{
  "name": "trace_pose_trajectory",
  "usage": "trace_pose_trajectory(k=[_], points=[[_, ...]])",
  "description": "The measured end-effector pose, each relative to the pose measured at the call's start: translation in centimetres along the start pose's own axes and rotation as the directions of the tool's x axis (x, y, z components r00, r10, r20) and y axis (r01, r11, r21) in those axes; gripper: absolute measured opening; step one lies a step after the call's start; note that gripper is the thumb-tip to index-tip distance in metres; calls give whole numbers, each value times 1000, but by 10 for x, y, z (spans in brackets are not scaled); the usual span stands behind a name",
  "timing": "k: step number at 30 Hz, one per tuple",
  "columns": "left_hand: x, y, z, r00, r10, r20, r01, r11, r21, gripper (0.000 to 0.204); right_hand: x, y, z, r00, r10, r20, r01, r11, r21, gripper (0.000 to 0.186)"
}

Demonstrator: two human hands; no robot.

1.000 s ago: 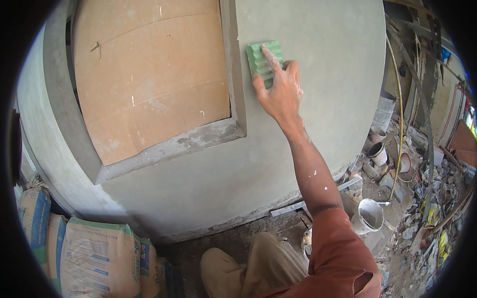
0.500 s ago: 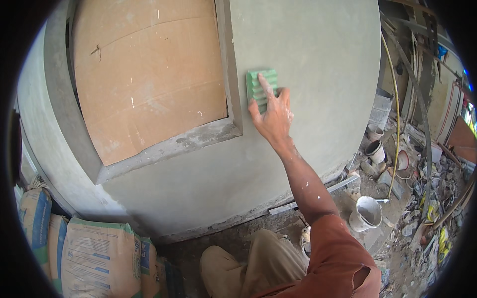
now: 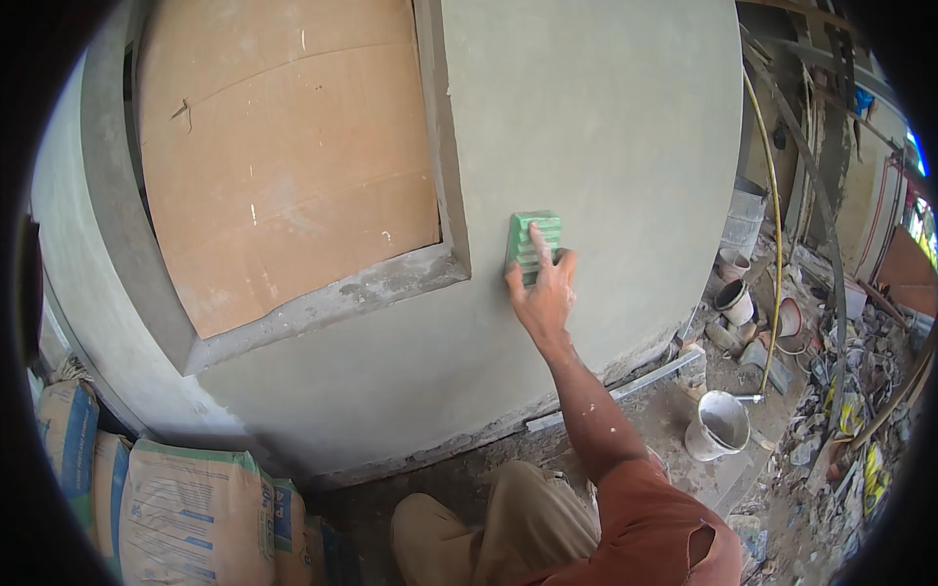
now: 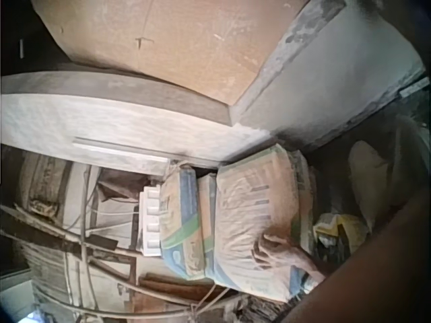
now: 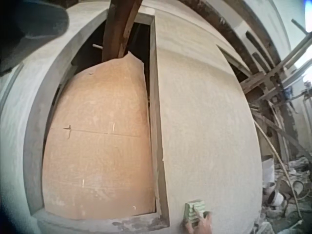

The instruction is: The person smooths the plastered wall surfaces and edges by rubbing them with a foam sponge block while holding a trowel.

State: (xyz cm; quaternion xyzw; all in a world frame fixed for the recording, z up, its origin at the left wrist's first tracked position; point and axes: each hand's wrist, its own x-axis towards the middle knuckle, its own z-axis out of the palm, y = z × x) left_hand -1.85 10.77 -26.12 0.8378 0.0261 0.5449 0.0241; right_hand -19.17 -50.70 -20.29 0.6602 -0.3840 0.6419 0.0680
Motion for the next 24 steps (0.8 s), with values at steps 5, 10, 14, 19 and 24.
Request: trace_pose_trajectory(k=[5, 10, 14, 19, 24], points=[[-3, -5, 6, 999, -28, 36, 28, 999, 16, 37, 110, -34, -13, 960, -148, -237, 192, 966, 175, 67], [-5, -8, 7, 997, -25, 79, 23, 999, 33, 37, 185, -88, -16, 973, -123, -195, 128, 992, 12, 64], [-7, -7, 16, 998, -21, 63, 17, 998, 62, 37, 99, -41, -1, 993, -5, -117, 1, 1000, -30, 63], [6, 12, -6, 998, 61, -17, -59, 991, 124, 27, 13, 13, 3, 978, 190, -88, -185, 981, 55, 66], [-4, 3, 9, 998, -28, 56, 25, 998, 49, 35, 84, -79, 6, 953, -187, -237, 236, 951, 199, 64]])
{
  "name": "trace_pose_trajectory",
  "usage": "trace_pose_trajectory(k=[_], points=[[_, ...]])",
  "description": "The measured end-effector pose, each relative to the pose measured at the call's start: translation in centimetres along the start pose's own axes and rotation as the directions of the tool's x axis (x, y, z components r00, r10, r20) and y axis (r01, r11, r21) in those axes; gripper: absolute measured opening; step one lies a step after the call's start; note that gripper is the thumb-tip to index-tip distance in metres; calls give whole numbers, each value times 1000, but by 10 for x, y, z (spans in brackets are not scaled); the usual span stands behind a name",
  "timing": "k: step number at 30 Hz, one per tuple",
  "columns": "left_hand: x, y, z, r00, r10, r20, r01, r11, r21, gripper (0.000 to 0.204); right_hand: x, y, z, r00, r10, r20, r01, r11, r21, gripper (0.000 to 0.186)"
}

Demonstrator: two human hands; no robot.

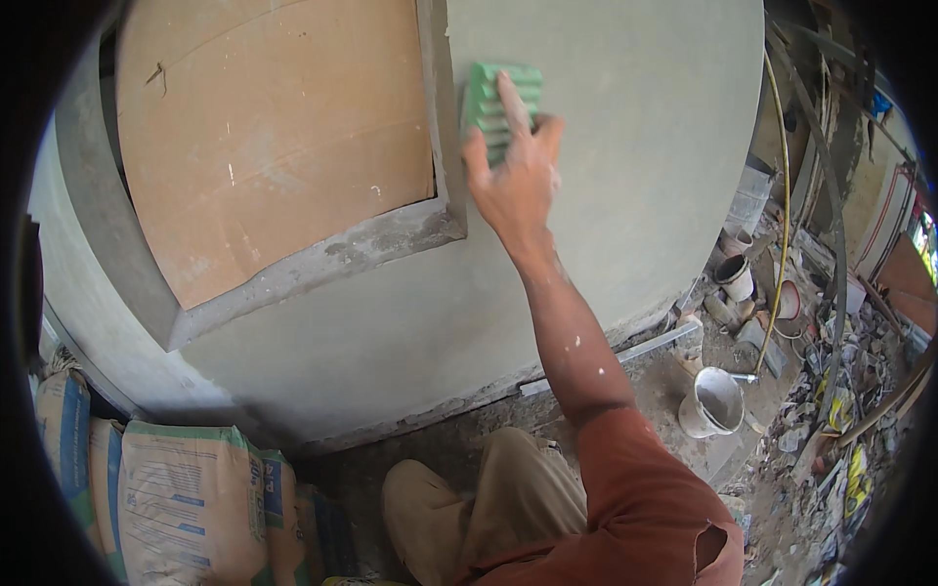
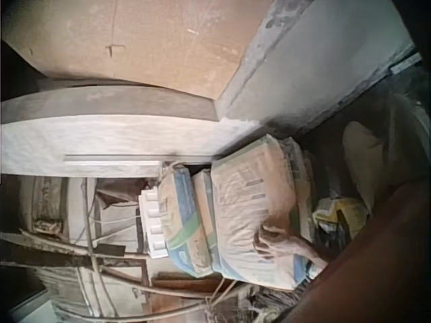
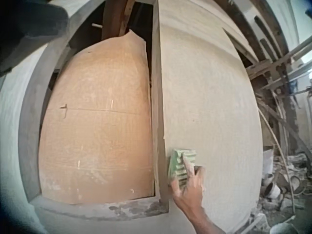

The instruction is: The person smooths the plastered wall surfaces and edges by rubbing them with a foam sponge block while holding a trowel.

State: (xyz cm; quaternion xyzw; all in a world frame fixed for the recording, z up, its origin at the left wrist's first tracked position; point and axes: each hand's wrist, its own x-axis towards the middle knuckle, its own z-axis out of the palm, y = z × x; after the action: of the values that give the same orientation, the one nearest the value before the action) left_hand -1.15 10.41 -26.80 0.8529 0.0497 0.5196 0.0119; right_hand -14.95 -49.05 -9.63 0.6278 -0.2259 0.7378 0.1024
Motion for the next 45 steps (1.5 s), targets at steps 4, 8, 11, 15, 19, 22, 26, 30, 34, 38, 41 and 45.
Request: trace_pose_trajectory(k=[4, 8, 11, 15, 19, 22, 26, 30, 34, 38, 41, 45], points=[[3, -1, -3, 1000, -1, 9, 1, 1000, 3, 33, 11, -17, 11, 993, 73, 91, -50, 970, -237, 65], [-1, -10, 5, 1000, -14, -1, 14, 999, 40, 33, -63, 5, -14, 965, 203, 168, -152, 950, -274, 68], [-1, -9, 4, 1000, -21, -23, 22, 1000, 20, 32, -104, 27, -38, 934, 312, 176, -265, 932, -248, 68], [-6, -8, 3, 999, -17, -28, 18, 999, 39, 32, -65, 29, -20, 987, 159, 29, -158, 987, -30, 67], [-1, -12, -1, 999, 39, -24, -35, 988, 152, 32, 7, -10, 3, 986, 129, 110, -115, 986, -120, 65], [2, -6, -1, 997, 9, -80, -4, 998, 66, 33, -45, -4, 3, 977, 153, 150, -120, 970, -209, 64], [10, 16, -20, 999, 3, -33, -2, 1000, 23, 35, -179, 49, -38, 915, 358, 184, -297, 909, -292, 66], [3, -2, -7, 1000, 1, -16, 0, 996, 85, 34, -193, 54, -62, 863, 497, 92, -490, 867, -94, 68], [2, -9, -7, 998, 20, -59, -11, 988, 152, 34, -115, 14, -31, 952, 275, 133, -278, 961, 1, 66], [4, -2, -15, 998, -4, -70, 15, 987, 162, 40, -154, 28, -19, 966, 187, 178, -133, 952, -276, 64], [4, 2, -11, 997, -52, -58, 61, 984, 166, 40, -241, 75, -49, 872, 464, 156, -397, 856, -331, 66], [6, 3, -14, 998, -55, 4, 54, 989, 134, 41, -222, 66, -59, 798, 601, 44, -598, 799, -58, 67]])
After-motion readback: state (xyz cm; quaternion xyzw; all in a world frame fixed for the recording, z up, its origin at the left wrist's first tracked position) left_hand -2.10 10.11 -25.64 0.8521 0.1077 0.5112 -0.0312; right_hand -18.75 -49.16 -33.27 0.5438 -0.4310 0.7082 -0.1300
